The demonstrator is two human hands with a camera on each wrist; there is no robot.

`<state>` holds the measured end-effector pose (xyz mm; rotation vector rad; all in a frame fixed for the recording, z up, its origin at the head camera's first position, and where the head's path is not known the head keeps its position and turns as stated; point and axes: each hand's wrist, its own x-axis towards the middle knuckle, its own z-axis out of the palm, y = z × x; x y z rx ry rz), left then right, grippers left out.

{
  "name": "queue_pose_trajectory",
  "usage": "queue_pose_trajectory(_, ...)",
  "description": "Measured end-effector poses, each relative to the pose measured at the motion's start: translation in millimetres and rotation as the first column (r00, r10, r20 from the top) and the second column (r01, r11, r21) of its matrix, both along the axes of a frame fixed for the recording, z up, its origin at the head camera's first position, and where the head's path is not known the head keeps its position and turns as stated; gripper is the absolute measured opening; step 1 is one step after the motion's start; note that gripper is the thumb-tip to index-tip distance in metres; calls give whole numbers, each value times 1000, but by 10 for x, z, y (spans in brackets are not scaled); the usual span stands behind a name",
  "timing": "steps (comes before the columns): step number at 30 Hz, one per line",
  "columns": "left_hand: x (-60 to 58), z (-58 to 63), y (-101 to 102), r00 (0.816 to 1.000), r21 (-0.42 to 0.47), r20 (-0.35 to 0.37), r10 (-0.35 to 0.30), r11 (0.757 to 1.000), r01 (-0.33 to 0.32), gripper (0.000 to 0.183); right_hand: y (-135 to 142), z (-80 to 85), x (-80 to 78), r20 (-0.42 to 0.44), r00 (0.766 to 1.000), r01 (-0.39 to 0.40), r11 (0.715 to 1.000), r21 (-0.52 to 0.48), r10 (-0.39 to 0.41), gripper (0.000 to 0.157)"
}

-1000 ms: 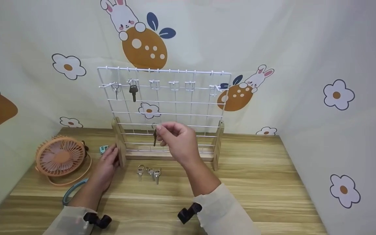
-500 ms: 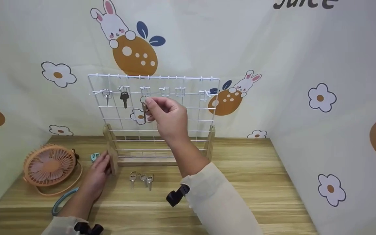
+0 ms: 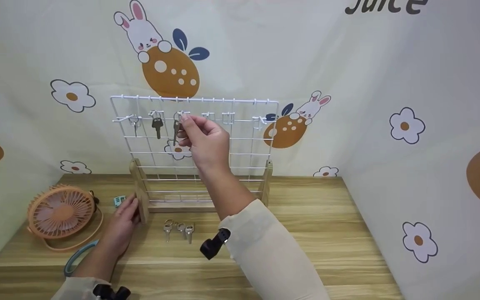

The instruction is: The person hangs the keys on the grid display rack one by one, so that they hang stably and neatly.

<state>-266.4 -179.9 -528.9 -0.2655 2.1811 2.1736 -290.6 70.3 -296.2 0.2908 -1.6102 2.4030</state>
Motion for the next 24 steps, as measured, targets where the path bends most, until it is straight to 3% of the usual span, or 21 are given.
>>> queue_pose_trajectory(6,10,12,-17,1000,-42,16,0,999,1,69,3,-105,-71,17,1000,6,999,40,-7,15)
queue_pose_trajectory(12,19,45,-25,1000,-73,15,-11,997,12,68,117,-384,-103,47,999,9,995,99,-13,20)
queue_pose_trajectory(19,29,35,-43,1000,-86,-2,7,996,-7,66,226,-950,28,63,997,-59,977,206,47,13)
queue_pose_trajectory(24,36,4,-22,1000,-51,-18,-5,999,4,69,302,-1421,124,141,985,-127,963,237,95,8)
